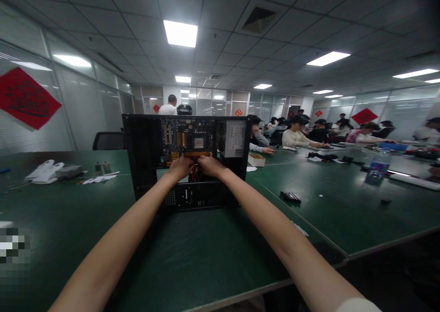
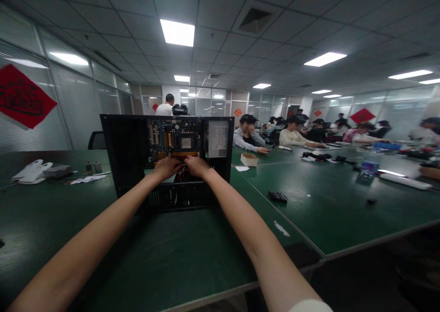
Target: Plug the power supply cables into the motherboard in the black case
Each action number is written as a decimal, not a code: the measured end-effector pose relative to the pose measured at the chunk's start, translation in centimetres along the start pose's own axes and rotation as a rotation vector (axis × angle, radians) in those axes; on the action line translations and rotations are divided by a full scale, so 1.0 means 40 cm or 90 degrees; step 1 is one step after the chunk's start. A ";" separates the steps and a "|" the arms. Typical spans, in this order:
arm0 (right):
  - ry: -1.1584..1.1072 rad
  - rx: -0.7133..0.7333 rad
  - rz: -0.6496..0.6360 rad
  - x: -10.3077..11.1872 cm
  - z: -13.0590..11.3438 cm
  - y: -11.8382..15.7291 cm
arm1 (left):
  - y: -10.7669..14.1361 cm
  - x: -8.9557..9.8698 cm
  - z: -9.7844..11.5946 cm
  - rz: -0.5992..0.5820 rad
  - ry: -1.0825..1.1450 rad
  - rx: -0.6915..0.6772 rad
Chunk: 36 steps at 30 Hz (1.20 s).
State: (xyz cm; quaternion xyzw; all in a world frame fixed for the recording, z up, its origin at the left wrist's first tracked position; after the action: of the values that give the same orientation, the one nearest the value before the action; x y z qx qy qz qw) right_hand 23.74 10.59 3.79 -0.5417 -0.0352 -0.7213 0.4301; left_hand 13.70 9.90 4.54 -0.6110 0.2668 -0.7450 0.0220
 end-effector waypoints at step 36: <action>0.003 -0.001 0.000 -0.005 0.001 0.001 | -0.012 -0.010 -0.034 0.019 0.097 0.030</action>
State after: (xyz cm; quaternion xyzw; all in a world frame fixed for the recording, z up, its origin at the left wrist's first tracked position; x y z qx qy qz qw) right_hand 23.80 10.69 3.61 -0.5404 -0.0339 -0.7224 0.4300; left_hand 12.67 10.96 4.25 -0.5478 0.2591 -0.7950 0.0272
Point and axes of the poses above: each hand's wrist, its own y-axis away from the middle knuckle, its own x-axis out of the back of the hand, z = x × y, the point moved 8 cm from there along -y, towards the middle knuckle, and after that the axes turned 14 degrees about y, right-handed, at the moved point
